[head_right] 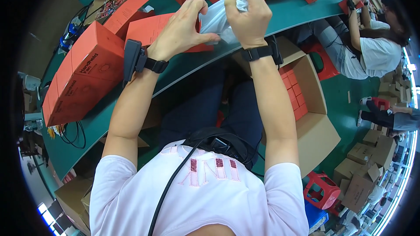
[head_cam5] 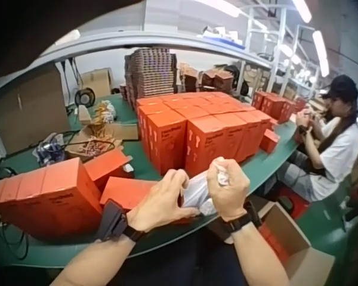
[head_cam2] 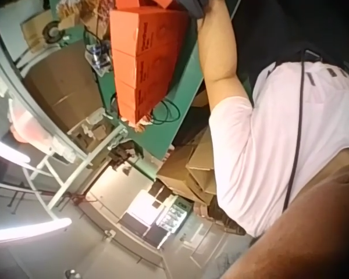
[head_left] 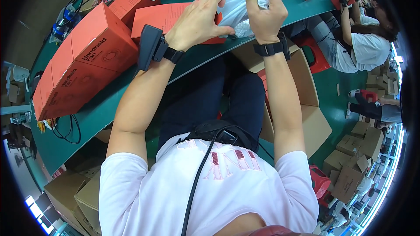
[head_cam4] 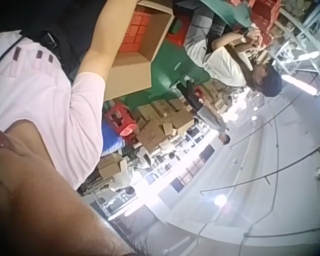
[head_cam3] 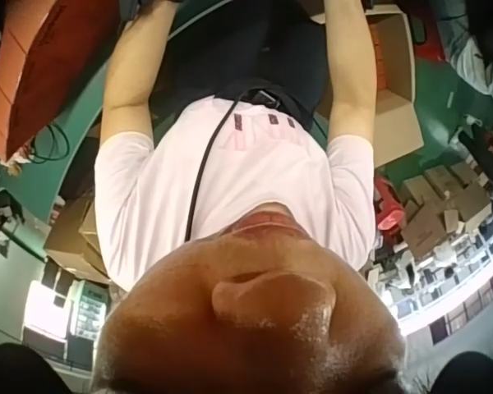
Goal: Packaging handheld fans into individual red boxes and then into larger cartons.
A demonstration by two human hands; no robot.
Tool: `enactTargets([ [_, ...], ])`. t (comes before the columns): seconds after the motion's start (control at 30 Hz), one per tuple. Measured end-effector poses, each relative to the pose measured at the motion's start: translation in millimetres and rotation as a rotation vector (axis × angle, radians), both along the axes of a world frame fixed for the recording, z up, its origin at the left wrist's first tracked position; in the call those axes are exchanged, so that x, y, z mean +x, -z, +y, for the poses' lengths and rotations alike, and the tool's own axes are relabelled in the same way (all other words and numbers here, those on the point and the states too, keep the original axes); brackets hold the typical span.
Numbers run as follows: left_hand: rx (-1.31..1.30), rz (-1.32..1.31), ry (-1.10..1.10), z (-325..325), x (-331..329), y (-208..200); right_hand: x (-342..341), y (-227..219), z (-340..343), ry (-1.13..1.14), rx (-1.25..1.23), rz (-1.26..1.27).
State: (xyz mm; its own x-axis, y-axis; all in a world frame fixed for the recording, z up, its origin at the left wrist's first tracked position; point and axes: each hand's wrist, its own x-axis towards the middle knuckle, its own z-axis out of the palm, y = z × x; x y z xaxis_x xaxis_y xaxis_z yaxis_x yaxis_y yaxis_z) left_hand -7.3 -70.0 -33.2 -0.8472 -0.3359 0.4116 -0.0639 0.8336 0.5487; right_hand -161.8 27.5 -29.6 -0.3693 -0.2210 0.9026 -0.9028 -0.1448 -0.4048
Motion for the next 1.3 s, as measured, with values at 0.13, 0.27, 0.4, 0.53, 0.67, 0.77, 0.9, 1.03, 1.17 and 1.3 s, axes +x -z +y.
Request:
enactTargets([
  [0.13, -0.060, 0.007, -0.038, 5.3, -7.0, 0.5, -38.3, -4.7, -14.0, 0.040, -0.007, -0.510],
  [0.27, -0.086, 0.037, -0.092, 6.5, -12.1, 4.0, -38.3, -10.8, -19.4, -0.093, -0.073, -0.379],
  [0.4, -0.123, 0.092, -0.106, 3.5, -3.5, 0.7, -4.9, -35.9, 5.3, -0.191, 0.279, 0.013],
  [0.53, -0.151, 0.088, -0.065, 12.2, -7.3, -0.8, -55.5, -57.3, 30.0, 0.093, -0.367, -0.327],
  [0.67, -0.158, 0.402, -0.010, 30.3, 3.6, -21.0, -49.5, -63.4, 74.1, -0.075, -0.572, -0.752],
  [0.77, 1.088, 0.593, 0.201, 82.5, 7.5, -42.7, 1.3, -71.9, 99.5, -0.135, -0.601, -0.785],
  [0.9, 1.662, 0.411, 0.453, 95.0, 23.3, -41.1, 47.6, -50.8, 147.5, 0.090, 0.076, -0.426],
  [1.03, 1.589, 0.470, 0.332, 93.9, 56.9, -15.9, 10.7, -70.1, 207.9, 0.443, -0.171, -0.246],
  [1.17, 1.454, 0.512, 0.258, 98.9, 66.2, -2.3, 47.9, -80.9, 218.8, 0.022, 0.242, -0.501],
  [1.3, 1.530, 0.552, 0.266, 103.5, 70.4, 2.5, 64.5, -83.9, 213.9, -0.010, 0.589, -0.505],
])
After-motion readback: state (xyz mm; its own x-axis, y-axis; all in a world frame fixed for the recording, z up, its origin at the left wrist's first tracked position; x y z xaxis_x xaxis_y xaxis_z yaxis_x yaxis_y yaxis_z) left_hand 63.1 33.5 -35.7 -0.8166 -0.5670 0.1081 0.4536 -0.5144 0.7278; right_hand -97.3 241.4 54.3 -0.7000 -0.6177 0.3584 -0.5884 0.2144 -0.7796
